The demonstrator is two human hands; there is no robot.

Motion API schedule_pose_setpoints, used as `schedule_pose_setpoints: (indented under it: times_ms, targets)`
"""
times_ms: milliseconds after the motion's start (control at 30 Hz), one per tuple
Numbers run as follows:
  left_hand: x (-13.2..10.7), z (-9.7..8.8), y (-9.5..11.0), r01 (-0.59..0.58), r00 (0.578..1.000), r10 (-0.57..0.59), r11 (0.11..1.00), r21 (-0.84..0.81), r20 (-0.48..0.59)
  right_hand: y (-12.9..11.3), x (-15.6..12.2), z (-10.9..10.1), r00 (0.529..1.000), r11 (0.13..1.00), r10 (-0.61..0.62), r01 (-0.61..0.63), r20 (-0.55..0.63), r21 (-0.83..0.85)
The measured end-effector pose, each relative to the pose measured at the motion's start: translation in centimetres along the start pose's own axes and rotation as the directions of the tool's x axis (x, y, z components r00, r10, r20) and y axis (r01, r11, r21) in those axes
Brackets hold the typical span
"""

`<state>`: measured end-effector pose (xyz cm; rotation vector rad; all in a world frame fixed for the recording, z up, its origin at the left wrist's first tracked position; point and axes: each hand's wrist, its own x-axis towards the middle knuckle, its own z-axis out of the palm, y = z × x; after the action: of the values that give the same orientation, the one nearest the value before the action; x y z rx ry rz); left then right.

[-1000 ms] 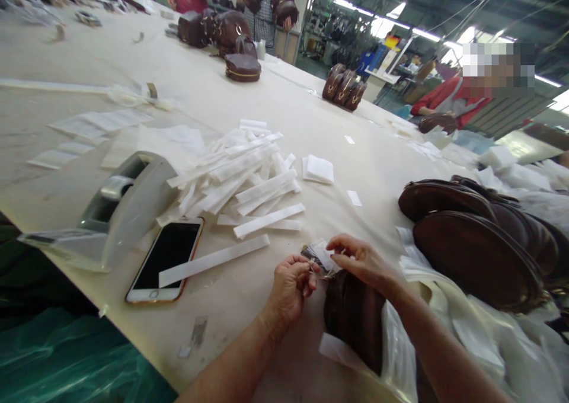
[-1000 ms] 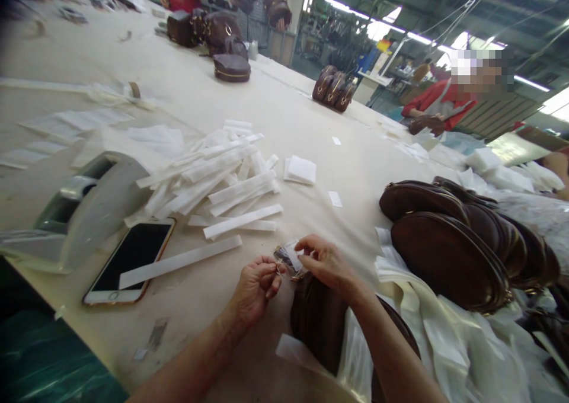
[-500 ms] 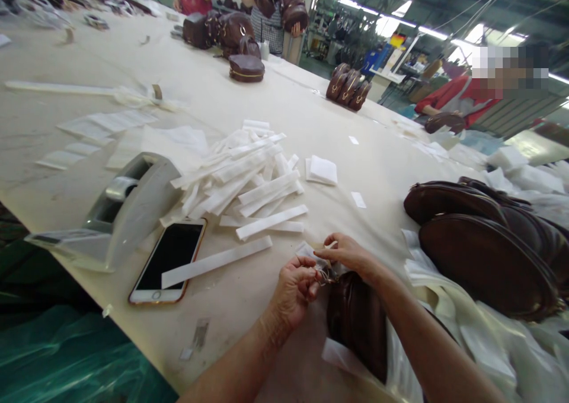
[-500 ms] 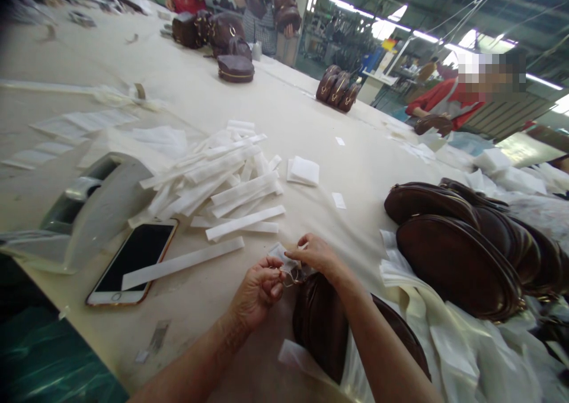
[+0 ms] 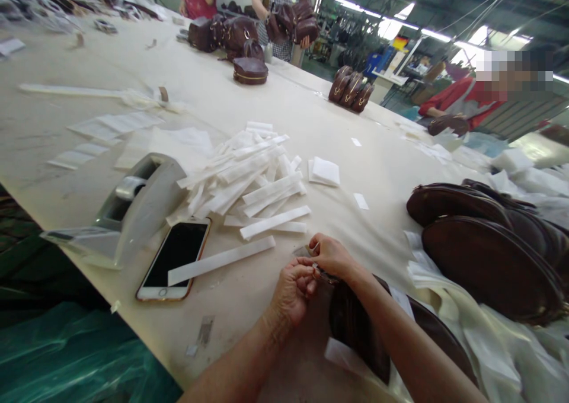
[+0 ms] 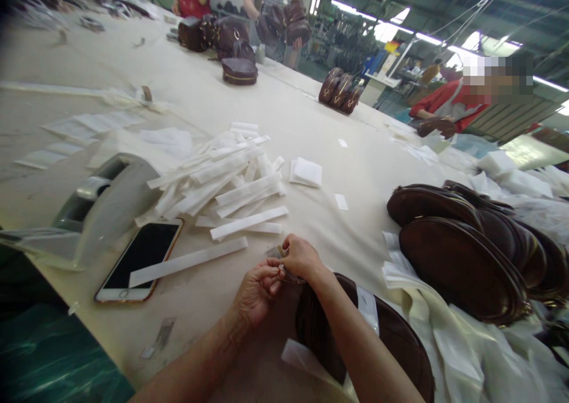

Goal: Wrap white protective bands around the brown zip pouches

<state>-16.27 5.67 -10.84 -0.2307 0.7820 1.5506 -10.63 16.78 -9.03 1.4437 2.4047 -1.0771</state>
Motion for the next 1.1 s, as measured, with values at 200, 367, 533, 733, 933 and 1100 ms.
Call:
schedule_pose_setpoints:
  times_ms: [200, 367, 533, 733, 933, 1100]
  targets:
    - [-0.1, 0.1, 0.5, -0.010, 1.000, 0.011, 0.997, -0.082, 0.012, 0.0, -0.3, 0.1, 0.998, 0.969, -0.067, 0.065, 0.000, 0.236]
    - [-0.1, -0.4, 0.4, 0.013, 1.000, -0.012, 0.992, -0.129, 0.011, 1.2, -1.8, -1.9, 0.986, 0.866, -0.047, 0.120, -0.159, 0.485]
    - [-0.2, -0.5, 0.2, 0.044, 0.999, -0.038, 0.982, -0.182, 0.035, 2.8, -5.3, -3.0, 0.932, 0.685, 0.052, 0.229, -0.360, 0.691]
    - [-0.3, 0.0, 0.3, -0.055, 0.992, 0.068, 0.991, -0.125, 0.104, 4.3, -7.9, -1.1, 0.853, 0.784, -0.003, 0.326, -0.521, 0.529]
    - [-0.7, 0.2, 0.1, -0.289, 0.953, 0.281, 0.954, 0.073, 0.110, 3.9, -7.9, -0.5, 0.890, 0.848, -0.211, 0.373, -0.405, 0.377]
    - [-0.3, -0.1, -0.4, -0.434, 0.897, 0.406, 0.884, 0.171, 0.175, 3.2, -7.6, -1.0, 0.909, 0.841, -0.279, 0.387, -0.311, 0.377]
